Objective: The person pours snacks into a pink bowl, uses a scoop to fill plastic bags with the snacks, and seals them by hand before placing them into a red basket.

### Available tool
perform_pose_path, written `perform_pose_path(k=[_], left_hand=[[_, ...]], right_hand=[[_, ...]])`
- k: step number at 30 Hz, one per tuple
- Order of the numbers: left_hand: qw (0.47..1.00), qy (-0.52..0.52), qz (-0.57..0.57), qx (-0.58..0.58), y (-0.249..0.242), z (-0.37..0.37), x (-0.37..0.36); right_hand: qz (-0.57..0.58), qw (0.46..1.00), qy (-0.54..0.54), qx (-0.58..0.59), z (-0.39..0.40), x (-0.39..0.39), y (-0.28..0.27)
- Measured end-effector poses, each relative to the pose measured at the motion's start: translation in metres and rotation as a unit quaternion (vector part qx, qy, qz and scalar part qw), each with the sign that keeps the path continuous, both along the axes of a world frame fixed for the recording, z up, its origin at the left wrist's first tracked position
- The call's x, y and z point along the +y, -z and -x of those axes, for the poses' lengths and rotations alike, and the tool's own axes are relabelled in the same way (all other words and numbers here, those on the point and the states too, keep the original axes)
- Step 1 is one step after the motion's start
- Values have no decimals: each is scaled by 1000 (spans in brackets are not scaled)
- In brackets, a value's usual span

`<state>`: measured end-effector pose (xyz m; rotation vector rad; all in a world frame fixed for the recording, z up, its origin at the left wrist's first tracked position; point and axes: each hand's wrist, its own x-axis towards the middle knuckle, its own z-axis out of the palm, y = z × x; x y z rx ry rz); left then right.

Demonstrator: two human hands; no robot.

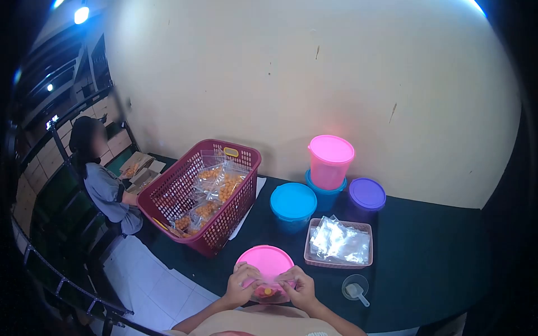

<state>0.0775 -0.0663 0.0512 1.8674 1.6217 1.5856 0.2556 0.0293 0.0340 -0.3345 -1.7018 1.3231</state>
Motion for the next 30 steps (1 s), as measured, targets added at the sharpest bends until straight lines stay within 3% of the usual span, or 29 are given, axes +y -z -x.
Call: perform_pose_path(k=[2, 3, 5, 7, 13, 18, 23, 30], left_hand=[[997, -31, 13, -72, 2, -6, -1], [997, -31, 15, -72, 3, -6, -2], [999, -36, -10, 4, 2, -6, -2], [999, -30, -17, 37, -2, -6, -1], [996, -54, -9, 69, 0, -13, 0], [999, -43, -14, 26, 7, -17, -1], [998, -17, -20, 57, 3, -20, -3], [996, -47, -4, 77, -3, -23, 0]], right_hand=[[-5, 1000, 2, 9, 0, -1, 1], [58, 998, -34, 10, 0, 0, 0], [117, 991, -71, 13, 1, 3, -3], [265, 953, -138, -44, 1, 2, -7], [136, 984, -86, -76, 2, 2, -12], [184, 978, -86, -36, 6, -3, -5], [118, 991, -63, -17, 6, -3, -1], [153, 988, -13, 4, 12, -14, 2]])
